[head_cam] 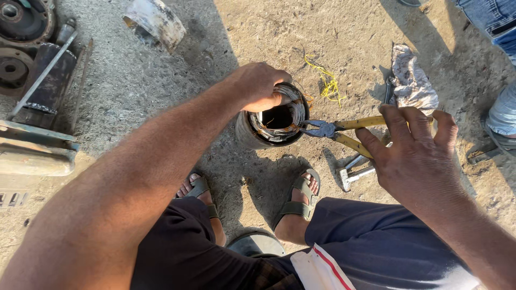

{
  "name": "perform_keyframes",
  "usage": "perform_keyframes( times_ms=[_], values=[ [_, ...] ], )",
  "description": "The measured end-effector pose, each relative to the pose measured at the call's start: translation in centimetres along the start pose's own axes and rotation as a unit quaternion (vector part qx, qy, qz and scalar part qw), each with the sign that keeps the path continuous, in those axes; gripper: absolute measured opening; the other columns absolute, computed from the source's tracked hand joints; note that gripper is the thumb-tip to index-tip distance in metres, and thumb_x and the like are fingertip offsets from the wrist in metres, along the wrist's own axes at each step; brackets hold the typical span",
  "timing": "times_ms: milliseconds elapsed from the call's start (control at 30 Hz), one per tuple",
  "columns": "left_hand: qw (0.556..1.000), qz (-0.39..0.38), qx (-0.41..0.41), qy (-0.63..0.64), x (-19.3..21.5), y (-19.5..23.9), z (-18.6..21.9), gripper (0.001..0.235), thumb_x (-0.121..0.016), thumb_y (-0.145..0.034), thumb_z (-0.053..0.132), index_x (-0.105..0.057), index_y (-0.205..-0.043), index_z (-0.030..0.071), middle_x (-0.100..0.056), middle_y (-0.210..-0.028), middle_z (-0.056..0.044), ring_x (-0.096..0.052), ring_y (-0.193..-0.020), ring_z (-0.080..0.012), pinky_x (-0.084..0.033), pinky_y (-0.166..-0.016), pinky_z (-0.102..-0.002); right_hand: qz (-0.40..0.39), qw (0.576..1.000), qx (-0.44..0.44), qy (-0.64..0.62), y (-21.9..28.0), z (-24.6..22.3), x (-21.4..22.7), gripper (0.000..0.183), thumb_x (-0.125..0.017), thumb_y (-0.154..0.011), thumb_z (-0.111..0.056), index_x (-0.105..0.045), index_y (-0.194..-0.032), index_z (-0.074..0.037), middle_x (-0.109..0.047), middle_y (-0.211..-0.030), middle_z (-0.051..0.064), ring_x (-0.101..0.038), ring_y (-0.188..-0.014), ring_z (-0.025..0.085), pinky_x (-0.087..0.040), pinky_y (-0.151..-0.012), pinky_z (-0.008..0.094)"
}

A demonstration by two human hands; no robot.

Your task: The person sits on the ground and uses pliers to cut a coiled wire held in a cylindrical container. The person repeatedly cuts small sections of the wire and drops them onto the ground.

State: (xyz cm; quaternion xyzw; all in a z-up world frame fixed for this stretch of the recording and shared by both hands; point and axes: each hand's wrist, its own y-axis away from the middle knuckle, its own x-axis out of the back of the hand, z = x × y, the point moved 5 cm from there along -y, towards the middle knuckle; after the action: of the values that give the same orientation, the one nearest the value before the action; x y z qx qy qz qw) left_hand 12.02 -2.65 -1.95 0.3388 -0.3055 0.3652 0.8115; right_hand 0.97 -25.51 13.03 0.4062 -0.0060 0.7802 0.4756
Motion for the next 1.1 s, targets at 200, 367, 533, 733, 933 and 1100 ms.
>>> perform_keyframes(
  times_ms=[200, 367, 533, 733, 933, 1100],
  values=[
    [0.999, 0.027, -0.008, 0.019, 0.2, 0.9, 0.2, 0.046, -0.063, -0.101, 0.040, -0.059, -0.144, 0.025, -0.077, -0.114, -0.011, -0.075, -0.097, -0.0266, -0.060, -0.088, -0.042, -0.043, 0.994, 0.055, 0.087, -1.8, 0.4, 3.4, 0.059, -0.069, -0.085, -0.039, -0.059, -0.144, -0.037, -0.049, -0.156, 0.016, -0.048, -0.138, 0.032, -0.031, -0.109, 0.068],
    [0.999, 0.025, -0.020, 0.005, 0.5, 0.7, 0.4, 0.048, -0.066, -0.099, 0.041, -0.058, -0.142, 0.021, -0.073, -0.116, -0.012, -0.071, -0.097, -0.0275, -0.060, -0.084, -0.043, -0.070, 0.963, 0.138, 0.219, -3.7, 1.1, 6.5, 0.069, -0.069, -0.083, -0.048, -0.053, -0.148, -0.033, -0.045, -0.158, 0.014, -0.043, -0.139, 0.033, -0.029, -0.107, 0.071],
    [0.999, -0.007, 0.028, 0.036, -0.1, 0.0, 0.4, 0.052, -0.068, -0.096, 0.027, -0.054, -0.146, 0.023, -0.070, -0.121, -0.011, -0.072, -0.096, -0.0244, -0.063, -0.081, -0.038, 0.049, 0.913, 0.220, 0.341, -6.0, 0.8, 8.8, 0.048, -0.062, -0.095, -0.046, -0.066, -0.133, -0.018, -0.058, -0.143, 0.012, -0.052, -0.132, 0.032, -0.033, -0.105, 0.070],
    [0.999, 0.031, -0.016, -0.002, 0.0, -0.5, 1.2, 0.044, -0.070, -0.092, 0.009, -0.065, -0.134, 0.019, -0.071, -0.123, -0.010, -0.071, -0.104, -0.0257, -0.062, -0.086, -0.039, 0.085, 0.901, 0.247, 0.346, -6.1, -0.5, 9.5, 0.046, -0.068, -0.087, -0.040, -0.068, -0.124, -0.012, -0.066, -0.131, 0.013, -0.060, -0.117, 0.028, -0.051, -0.089, 0.057],
    [0.999, 0.036, -0.027, -0.023, 0.0, -0.3, 1.5, 0.043, -0.072, -0.090, 0.012, -0.067, -0.131, 0.021, -0.070, -0.124, -0.010, -0.069, -0.109, -0.0295, -0.060, -0.090, -0.045, -0.063, 0.925, 0.252, 0.276, -5.7, 0.7, 4.7, 0.026, -0.062, -0.100, -0.029, -0.063, -0.106, -0.003, -0.069, -0.089, 0.014, -0.069, -0.081, 0.022, -0.058, -0.063, 0.037],
    [0.999, -0.014, 0.022, -0.021, 0.4, 0.3, 0.4, 0.052, -0.071, -0.093, 0.013, -0.060, -0.143, 0.024, -0.068, -0.130, -0.011, -0.070, -0.111, -0.0290, -0.063, -0.091, -0.044, -0.321, 0.862, -0.124, -0.373, -1.9, -2.0, -3.5, 0.040, -0.052, -0.098, -0.052, -0.063, -0.103, -0.014, -0.068, -0.065, 0.011, -0.065, -0.050, 0.022, -0.057, -0.052, 0.039]
  ],
)
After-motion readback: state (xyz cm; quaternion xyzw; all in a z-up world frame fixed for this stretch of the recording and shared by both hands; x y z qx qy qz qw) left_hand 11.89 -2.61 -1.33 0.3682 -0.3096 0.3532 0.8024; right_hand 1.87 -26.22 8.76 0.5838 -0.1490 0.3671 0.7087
